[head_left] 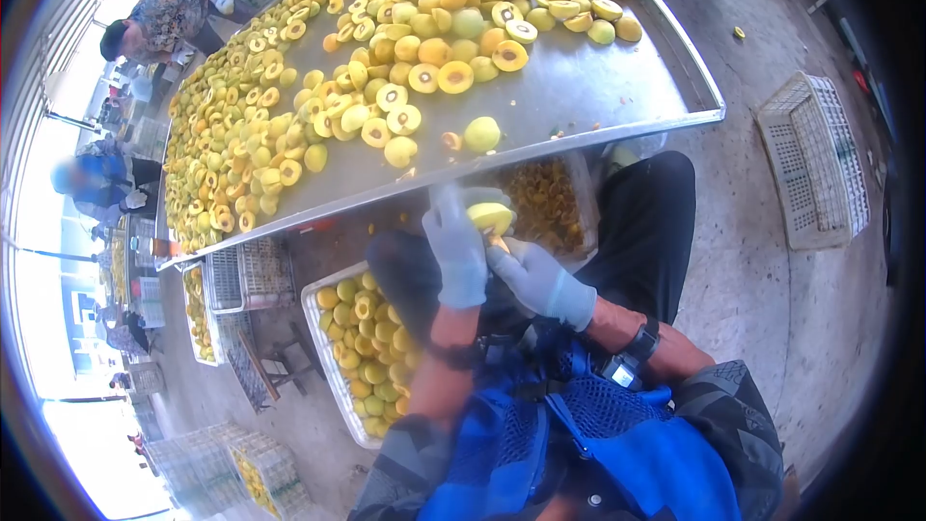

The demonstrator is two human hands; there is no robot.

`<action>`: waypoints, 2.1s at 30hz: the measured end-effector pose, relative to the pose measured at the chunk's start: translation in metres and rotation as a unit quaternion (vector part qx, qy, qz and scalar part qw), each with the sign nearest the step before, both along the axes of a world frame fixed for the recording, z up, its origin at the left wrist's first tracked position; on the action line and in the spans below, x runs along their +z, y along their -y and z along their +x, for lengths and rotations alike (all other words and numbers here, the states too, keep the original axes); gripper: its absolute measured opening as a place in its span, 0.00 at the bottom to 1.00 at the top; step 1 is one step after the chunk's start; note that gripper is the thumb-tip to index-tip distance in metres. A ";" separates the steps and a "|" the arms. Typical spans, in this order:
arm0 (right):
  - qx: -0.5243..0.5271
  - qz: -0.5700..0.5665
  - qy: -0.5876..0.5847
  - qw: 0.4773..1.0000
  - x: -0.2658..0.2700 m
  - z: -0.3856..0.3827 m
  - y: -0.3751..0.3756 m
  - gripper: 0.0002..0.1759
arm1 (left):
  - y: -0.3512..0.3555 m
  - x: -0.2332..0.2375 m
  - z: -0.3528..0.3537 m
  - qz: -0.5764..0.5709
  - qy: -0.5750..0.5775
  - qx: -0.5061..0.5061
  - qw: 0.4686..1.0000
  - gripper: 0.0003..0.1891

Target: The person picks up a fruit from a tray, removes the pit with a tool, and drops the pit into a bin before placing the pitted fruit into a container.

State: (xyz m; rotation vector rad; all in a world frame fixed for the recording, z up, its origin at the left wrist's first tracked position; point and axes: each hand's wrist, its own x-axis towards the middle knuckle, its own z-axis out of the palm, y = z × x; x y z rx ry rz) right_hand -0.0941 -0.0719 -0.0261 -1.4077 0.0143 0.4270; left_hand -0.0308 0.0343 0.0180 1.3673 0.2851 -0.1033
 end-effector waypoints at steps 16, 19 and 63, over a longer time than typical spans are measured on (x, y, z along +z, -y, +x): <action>0.163 0.231 -0.244 0.928 0.015 0.011 0.031 0.27 | -0.017 -0.025 0.032 0.100 0.124 -0.281 0.946 0.30; 0.195 0.350 -0.304 0.865 -0.008 0.014 0.041 0.29 | -0.020 -0.015 0.025 -0.024 0.123 -0.309 0.943 0.26; -0.126 0.125 -0.302 0.937 -0.059 0.046 -0.011 0.27 | -0.435 -0.283 -0.292 0.695 -0.306 0.236 0.606 0.21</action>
